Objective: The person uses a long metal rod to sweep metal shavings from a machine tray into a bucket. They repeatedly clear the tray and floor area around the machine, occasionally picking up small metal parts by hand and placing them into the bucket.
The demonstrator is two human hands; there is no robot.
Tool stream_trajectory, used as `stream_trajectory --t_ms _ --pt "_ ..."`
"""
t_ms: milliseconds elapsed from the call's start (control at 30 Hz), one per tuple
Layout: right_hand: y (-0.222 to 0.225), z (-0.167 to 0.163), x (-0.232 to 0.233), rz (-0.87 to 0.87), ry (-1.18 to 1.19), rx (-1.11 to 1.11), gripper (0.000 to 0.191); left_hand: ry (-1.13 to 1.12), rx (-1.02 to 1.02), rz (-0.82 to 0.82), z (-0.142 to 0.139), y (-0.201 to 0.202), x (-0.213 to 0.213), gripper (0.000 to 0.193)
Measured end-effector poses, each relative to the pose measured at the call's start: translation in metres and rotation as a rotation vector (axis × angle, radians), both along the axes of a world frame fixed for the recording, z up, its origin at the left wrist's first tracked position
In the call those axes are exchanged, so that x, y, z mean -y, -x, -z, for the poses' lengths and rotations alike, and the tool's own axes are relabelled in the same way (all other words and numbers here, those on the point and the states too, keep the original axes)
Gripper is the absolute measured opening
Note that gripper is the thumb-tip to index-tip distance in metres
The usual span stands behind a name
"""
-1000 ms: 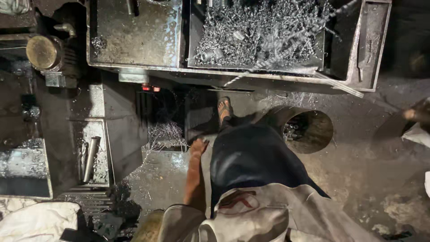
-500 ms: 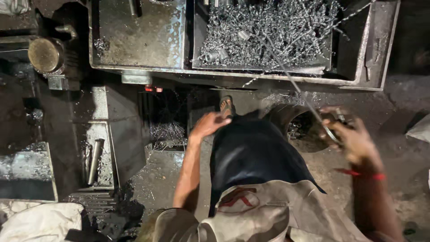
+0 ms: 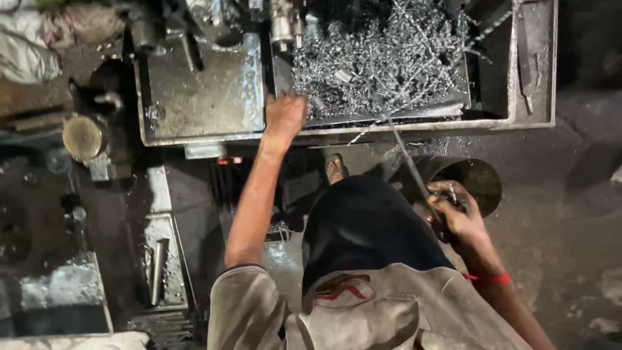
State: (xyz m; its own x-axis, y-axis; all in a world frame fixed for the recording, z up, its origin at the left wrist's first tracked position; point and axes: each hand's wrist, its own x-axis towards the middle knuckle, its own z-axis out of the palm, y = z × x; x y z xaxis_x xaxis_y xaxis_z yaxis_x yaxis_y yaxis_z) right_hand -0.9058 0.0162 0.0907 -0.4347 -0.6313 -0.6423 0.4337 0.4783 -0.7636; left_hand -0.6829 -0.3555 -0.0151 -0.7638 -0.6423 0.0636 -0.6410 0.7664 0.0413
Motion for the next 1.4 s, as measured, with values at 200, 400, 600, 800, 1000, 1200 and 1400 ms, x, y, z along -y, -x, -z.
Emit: stream_trajectory --t_ms 200,400,600,800,1000,1200,1400 --pt "-0.005 0.037 0.025 0.153 0.021 0.416 0.022 -0.051 -0.066 0.134 0.033 -0.005 0.019 0.026" --pt "0.001 0.062 0.003 0.210 0.177 0.709 0.020 -0.007 0.074 0.216 0.025 -0.006 0.023 0.016" --pt "0.014 0.041 -0.051 0.198 0.176 0.641 0.012 -0.091 -0.090 0.260 0.011 -0.015 0.028 0.056" --pt "-0.003 0.034 -0.018 0.214 0.120 0.592 0.015 -0.034 -0.011 0.299 0.012 -0.014 0.030 0.065" --pt "-0.030 0.034 0.053 0.206 0.227 0.648 0.020 -0.151 0.005 0.313 0.015 -0.013 0.037 0.076" --pt "-0.038 0.049 0.100 0.161 0.266 0.750 0.009 -0.290 0.038 0.322 0.001 -0.024 0.036 0.053" --pt "-0.074 0.049 0.121 0.193 0.428 0.846 0.008 -0.707 -0.581 0.369 -0.012 -0.034 0.031 0.030"
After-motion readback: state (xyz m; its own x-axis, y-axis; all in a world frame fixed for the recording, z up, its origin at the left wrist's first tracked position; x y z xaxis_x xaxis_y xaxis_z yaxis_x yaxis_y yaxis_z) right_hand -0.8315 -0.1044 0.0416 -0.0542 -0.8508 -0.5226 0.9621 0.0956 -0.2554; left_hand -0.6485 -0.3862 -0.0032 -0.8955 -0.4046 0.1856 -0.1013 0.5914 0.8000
